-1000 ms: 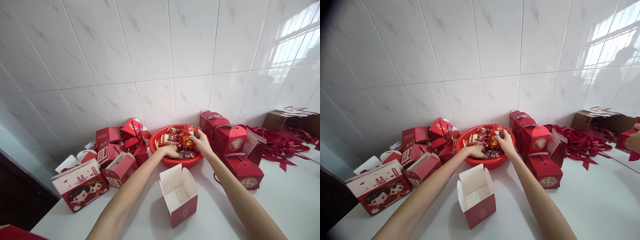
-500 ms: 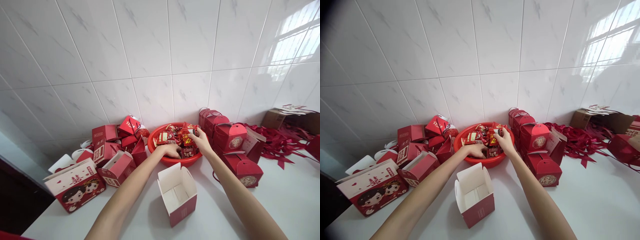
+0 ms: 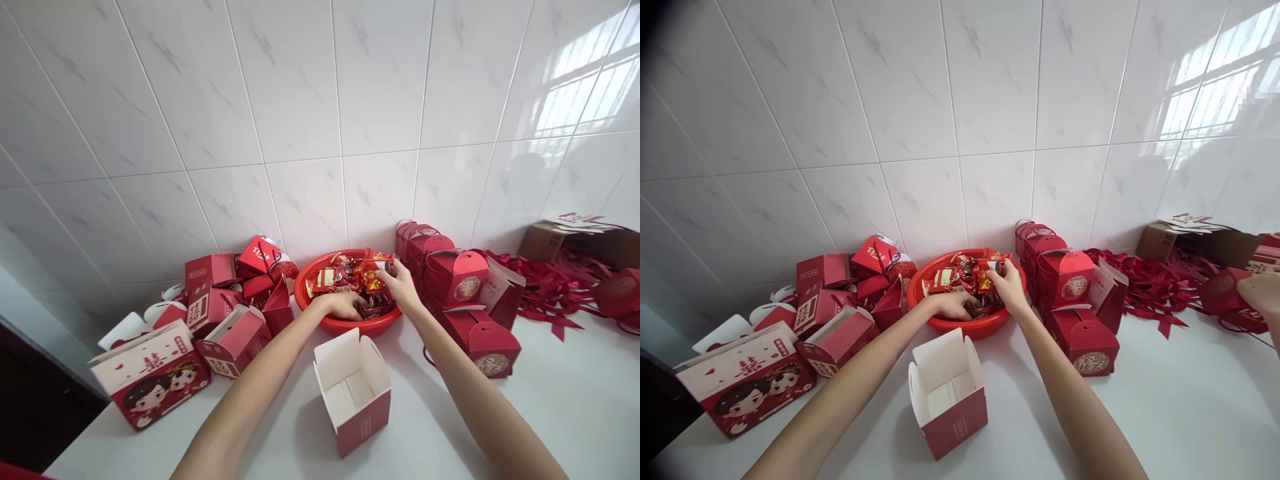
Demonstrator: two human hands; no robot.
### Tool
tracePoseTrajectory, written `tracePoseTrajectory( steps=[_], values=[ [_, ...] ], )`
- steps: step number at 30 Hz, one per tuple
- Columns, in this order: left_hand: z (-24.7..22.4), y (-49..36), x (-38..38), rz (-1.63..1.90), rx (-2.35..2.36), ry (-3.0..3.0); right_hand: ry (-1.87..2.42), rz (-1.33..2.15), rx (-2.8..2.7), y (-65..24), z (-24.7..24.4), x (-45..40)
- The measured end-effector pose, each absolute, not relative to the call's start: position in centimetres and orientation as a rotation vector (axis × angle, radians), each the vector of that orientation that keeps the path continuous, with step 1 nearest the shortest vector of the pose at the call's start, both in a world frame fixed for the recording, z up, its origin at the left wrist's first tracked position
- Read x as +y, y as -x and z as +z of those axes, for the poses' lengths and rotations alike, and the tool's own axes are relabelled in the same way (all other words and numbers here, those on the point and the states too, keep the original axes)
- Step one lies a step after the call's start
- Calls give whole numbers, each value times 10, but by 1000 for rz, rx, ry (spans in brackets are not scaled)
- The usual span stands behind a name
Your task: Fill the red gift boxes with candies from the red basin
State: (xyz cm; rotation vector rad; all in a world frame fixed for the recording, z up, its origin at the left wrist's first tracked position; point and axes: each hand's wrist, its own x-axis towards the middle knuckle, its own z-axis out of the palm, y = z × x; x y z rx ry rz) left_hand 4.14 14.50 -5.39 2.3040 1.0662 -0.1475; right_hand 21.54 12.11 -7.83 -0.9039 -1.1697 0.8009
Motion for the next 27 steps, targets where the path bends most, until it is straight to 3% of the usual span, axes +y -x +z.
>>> tracePoseTrajectory(
  steps=[5,17,27],
  values=[
    [-55,-39,143,94,1056,-2314,882,795,-1138,-215,-77,121],
    [-56,-31,151,1041,1071,-2157,908,722,-1095,-216,-78,121],
    [-62,-25,161,1313,1034,-2004,910,768,-1065,-215,-76,120]
  ],
)
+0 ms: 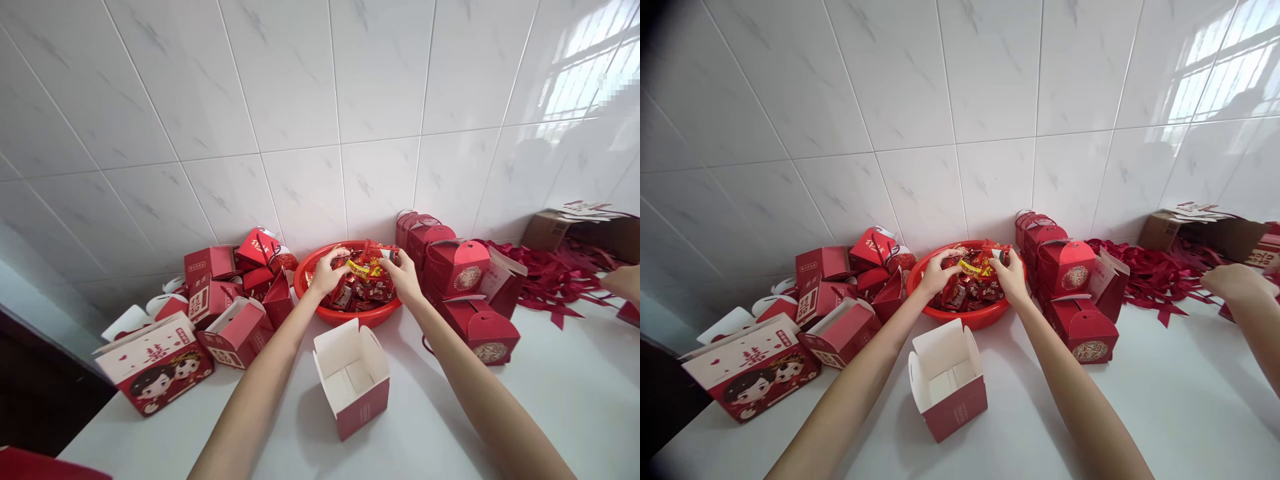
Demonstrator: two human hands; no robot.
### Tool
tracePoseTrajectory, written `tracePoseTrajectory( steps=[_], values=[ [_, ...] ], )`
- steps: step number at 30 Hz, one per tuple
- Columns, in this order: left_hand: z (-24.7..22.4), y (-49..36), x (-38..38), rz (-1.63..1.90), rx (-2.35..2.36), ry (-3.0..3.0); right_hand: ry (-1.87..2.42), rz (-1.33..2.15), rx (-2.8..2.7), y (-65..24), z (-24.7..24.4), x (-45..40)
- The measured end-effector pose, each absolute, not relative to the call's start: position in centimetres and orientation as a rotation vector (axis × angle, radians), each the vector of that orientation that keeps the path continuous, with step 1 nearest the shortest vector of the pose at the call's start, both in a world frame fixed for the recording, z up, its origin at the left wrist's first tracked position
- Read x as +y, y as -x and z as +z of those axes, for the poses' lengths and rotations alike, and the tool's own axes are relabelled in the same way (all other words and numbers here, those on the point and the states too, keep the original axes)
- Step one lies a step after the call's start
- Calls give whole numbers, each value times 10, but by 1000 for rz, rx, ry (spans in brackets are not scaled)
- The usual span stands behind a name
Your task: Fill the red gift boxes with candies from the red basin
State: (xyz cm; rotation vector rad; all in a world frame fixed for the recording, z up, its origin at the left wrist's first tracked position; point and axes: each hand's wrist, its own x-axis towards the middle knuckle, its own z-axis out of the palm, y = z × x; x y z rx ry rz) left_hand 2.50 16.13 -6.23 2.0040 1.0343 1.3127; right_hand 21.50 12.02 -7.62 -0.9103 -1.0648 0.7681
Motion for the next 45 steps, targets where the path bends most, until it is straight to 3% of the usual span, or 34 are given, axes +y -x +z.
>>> tracePoseTrajectory(
  steps=[15,45],
  values=[
    [-60,-25,156,1449,1028,-1875,816,1067,-1182,-216,-67,111],
    [-64,-27,154,1531,1132,-2033,900,881,-1275,-214,-69,110]
  ],
)
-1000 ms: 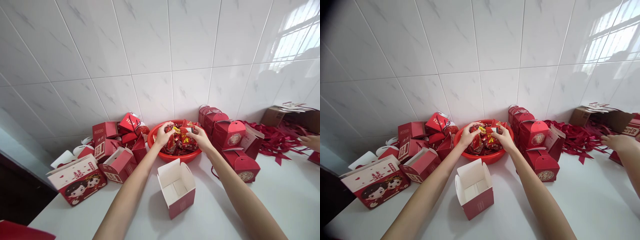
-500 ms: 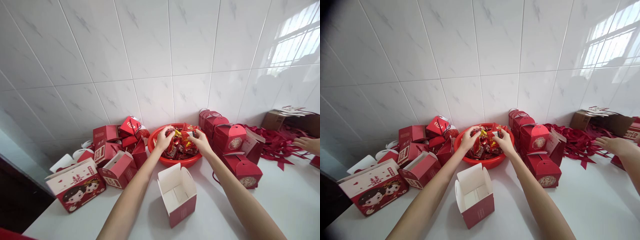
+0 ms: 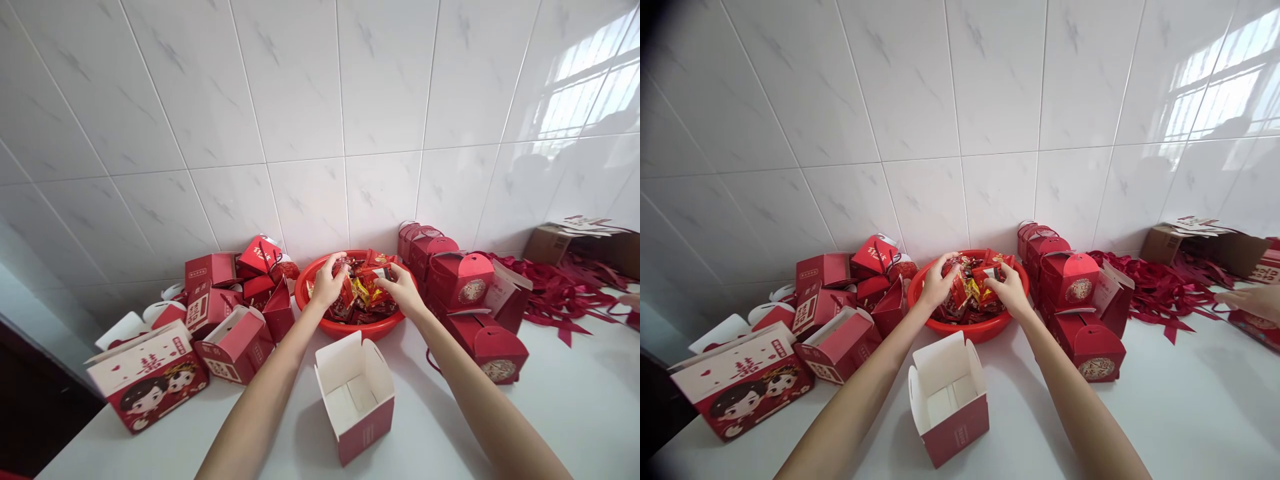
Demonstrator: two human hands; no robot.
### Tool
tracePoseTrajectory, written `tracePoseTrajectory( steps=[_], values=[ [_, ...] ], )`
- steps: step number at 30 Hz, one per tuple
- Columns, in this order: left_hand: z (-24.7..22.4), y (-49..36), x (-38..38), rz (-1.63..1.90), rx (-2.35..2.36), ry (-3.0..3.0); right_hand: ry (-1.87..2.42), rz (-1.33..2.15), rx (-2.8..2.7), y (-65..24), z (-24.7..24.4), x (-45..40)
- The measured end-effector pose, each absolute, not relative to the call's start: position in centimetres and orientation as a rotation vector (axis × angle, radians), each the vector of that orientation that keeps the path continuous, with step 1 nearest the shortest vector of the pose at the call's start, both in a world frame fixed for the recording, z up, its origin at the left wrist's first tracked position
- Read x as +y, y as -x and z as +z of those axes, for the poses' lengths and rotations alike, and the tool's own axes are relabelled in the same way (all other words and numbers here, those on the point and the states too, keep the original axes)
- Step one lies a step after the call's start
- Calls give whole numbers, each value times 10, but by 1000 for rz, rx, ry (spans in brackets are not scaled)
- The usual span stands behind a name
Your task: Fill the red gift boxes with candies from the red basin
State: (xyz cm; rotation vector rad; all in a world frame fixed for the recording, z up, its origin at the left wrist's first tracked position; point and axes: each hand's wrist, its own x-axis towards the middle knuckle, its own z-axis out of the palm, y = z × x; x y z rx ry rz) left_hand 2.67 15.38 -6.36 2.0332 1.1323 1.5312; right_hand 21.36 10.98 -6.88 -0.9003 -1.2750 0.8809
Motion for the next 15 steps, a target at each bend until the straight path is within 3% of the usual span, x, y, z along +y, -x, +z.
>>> tracePoseTrajectory(
  steps=[15],
  values=[
    [-60,-28,146,1383,1037,-2162,899,895,-1263,-214,-71,111]
  ],
)
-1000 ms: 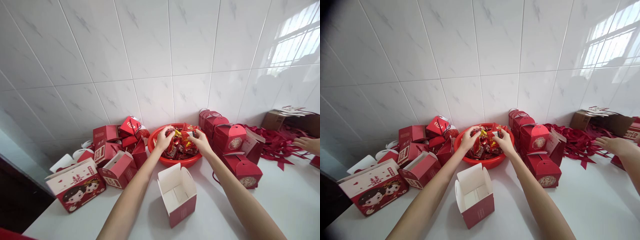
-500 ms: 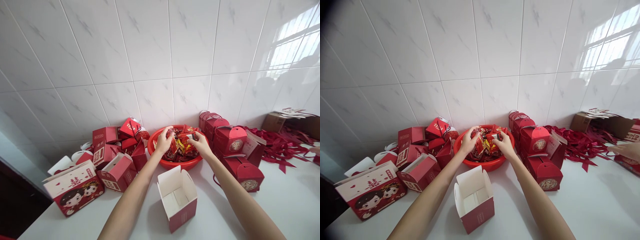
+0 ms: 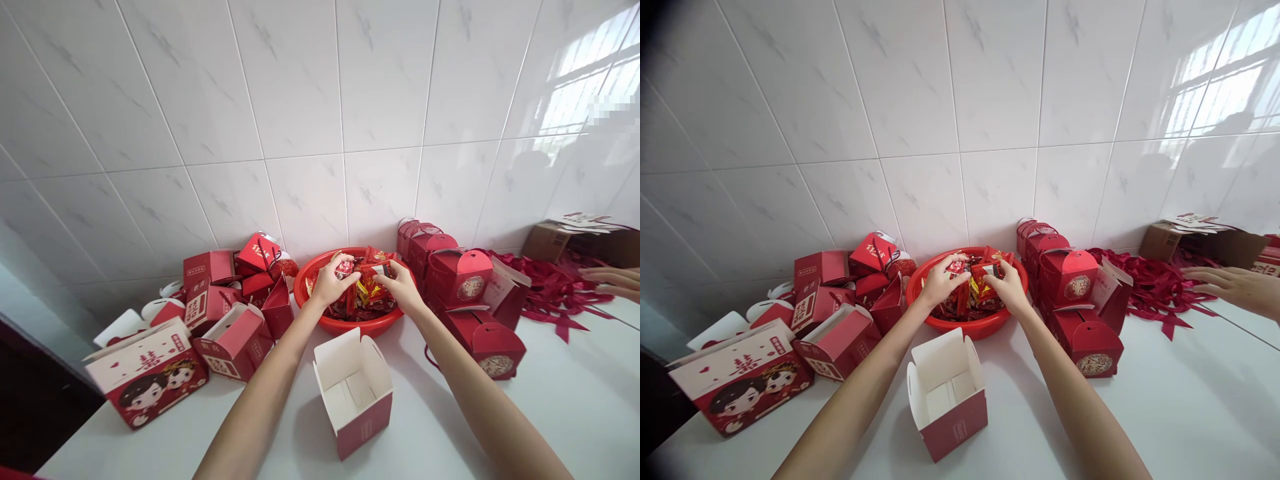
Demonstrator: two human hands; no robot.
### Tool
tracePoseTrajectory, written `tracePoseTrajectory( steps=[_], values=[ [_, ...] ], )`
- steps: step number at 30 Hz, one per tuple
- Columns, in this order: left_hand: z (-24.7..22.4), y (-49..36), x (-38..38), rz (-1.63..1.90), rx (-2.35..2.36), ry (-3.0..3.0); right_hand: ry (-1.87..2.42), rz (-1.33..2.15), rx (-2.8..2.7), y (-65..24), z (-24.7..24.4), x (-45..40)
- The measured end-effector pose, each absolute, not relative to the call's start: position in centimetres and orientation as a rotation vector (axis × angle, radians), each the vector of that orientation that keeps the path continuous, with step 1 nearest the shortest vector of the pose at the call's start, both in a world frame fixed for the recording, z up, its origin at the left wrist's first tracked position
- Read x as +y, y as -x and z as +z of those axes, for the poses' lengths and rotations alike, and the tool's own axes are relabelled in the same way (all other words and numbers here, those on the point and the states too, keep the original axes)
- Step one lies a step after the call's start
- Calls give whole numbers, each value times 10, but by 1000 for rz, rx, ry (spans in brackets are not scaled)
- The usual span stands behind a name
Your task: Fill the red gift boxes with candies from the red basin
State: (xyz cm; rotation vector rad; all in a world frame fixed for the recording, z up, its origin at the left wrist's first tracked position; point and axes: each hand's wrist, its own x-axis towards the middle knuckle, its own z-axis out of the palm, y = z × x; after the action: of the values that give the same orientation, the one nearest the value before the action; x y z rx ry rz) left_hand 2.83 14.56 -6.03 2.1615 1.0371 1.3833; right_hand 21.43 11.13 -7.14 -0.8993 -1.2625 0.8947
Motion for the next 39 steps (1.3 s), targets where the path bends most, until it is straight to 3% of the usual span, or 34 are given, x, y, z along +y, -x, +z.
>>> tracePoseTrajectory(
  steps=[18,39],
  values=[
    [-64,-29,152,1439,981,-2155,884,895,-1255,-214,-72,112],
    [-65,-22,160,1481,1317,-2038,884,826,-1215,-215,-76,116]
  ],
)
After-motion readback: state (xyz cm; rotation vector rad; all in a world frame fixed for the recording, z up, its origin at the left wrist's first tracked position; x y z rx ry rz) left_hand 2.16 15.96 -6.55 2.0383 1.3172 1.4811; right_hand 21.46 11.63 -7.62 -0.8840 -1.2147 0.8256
